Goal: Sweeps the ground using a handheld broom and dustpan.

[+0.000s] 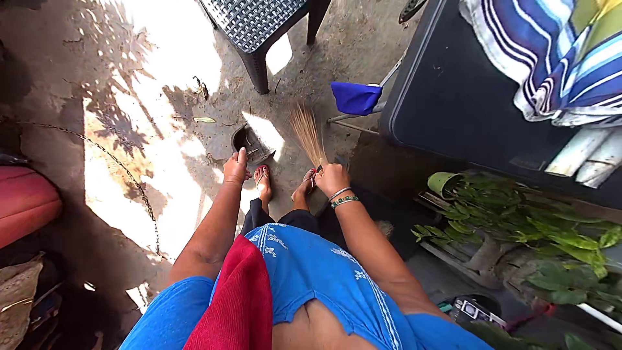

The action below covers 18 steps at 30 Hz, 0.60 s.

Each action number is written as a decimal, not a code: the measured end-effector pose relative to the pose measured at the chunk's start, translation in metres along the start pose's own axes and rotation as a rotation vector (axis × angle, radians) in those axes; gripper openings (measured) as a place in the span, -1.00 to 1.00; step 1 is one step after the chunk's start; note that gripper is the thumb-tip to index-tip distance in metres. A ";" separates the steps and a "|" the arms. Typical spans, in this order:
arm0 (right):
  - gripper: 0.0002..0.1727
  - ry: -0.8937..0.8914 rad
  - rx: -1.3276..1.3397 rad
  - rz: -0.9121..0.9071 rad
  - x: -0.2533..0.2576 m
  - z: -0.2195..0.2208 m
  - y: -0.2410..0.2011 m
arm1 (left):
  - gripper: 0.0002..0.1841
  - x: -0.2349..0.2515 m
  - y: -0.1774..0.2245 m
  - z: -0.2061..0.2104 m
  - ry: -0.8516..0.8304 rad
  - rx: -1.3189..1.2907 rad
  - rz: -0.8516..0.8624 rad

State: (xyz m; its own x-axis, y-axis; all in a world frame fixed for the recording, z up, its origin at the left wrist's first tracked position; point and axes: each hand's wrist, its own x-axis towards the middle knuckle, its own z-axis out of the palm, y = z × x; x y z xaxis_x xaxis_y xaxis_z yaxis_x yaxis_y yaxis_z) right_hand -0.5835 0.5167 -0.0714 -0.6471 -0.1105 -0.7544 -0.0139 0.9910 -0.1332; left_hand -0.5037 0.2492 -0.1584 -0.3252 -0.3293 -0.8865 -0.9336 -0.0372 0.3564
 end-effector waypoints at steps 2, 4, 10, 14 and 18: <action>-0.52 -0.100 -0.065 -0.041 0.007 0.017 -0.012 | -0.23 0.001 -0.002 0.001 -0.035 0.037 0.008; -0.51 -0.138 -0.026 -0.068 0.003 0.014 -0.017 | -0.24 0.001 -0.005 -0.006 -0.054 0.013 0.013; -0.44 0.092 -0.005 -0.031 0.012 -0.068 -0.037 | -0.23 -0.020 -0.016 -0.051 -0.033 -0.146 -0.029; -0.38 0.234 -0.102 0.001 0.087 -0.086 -0.079 | -0.26 -0.031 -0.021 -0.065 0.009 -0.213 -0.048; -0.25 0.186 -0.145 0.065 0.166 -0.069 -0.103 | -0.24 -0.021 -0.024 -0.066 0.014 -0.210 -0.068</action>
State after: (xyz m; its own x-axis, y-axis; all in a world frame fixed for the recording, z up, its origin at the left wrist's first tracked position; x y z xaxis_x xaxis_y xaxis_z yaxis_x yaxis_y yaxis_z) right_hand -0.7418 0.4015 -0.1385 -0.7794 -0.0439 -0.6250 -0.0682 0.9976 0.0150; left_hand -0.4640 0.1946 -0.1286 -0.2593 -0.3321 -0.9069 -0.9009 -0.2552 0.3510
